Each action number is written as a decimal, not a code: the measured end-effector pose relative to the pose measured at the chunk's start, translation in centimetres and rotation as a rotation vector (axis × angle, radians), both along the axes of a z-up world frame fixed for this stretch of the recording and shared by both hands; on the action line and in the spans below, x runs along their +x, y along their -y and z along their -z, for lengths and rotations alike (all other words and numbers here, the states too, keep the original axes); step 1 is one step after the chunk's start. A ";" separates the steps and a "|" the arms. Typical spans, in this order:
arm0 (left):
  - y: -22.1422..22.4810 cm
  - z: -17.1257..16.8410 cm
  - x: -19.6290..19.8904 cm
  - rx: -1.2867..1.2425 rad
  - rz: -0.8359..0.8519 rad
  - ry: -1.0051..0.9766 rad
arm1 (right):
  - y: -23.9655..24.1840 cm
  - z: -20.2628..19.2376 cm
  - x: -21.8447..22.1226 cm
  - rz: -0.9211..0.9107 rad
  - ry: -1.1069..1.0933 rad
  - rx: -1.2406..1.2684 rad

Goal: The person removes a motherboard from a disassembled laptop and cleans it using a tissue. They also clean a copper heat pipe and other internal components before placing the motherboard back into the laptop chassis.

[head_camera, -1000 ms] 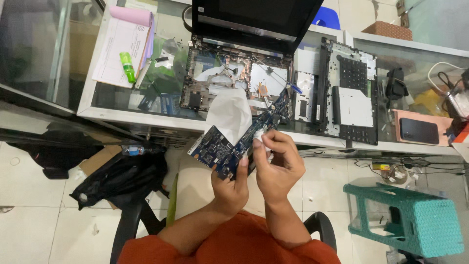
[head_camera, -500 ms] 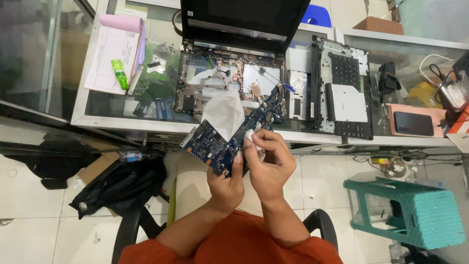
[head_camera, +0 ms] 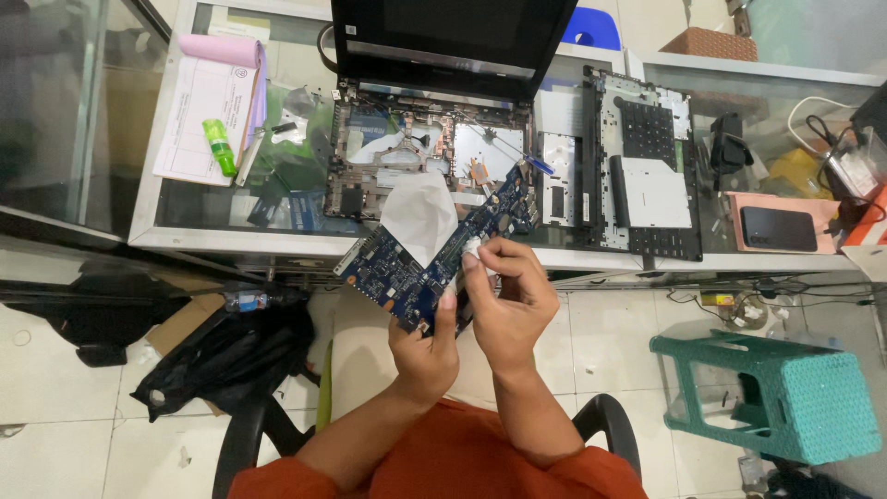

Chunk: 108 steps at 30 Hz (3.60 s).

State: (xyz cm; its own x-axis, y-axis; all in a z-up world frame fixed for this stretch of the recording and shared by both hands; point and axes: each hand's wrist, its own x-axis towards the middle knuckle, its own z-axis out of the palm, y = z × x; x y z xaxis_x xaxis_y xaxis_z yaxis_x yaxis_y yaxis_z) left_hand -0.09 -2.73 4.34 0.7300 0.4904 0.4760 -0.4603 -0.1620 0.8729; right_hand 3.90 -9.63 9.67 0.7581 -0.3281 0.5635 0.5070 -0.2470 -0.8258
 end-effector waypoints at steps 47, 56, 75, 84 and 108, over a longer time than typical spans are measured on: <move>-11.3 7.0 12.8 -0.407 0.074 -0.228 | 9.5 11.7 4.6 0.068 -0.937 -0.217; -11.4 10.7 14.9 -0.391 0.094 -0.433 | 6.5 8.0 5.5 0.025 -0.654 0.127; -14.8 9.0 14.0 0.630 -0.315 -0.539 | 7.0 10.9 4.9 -0.088 -0.917 0.332; -15.0 7.6 12.1 0.557 -0.407 -0.631 | 7.1 11.3 5.7 -0.071 -1.073 0.312; -3.9 6.8 3.7 -0.864 1.055 -0.440 | 6.2 10.3 -1.8 -0.496 -0.975 0.432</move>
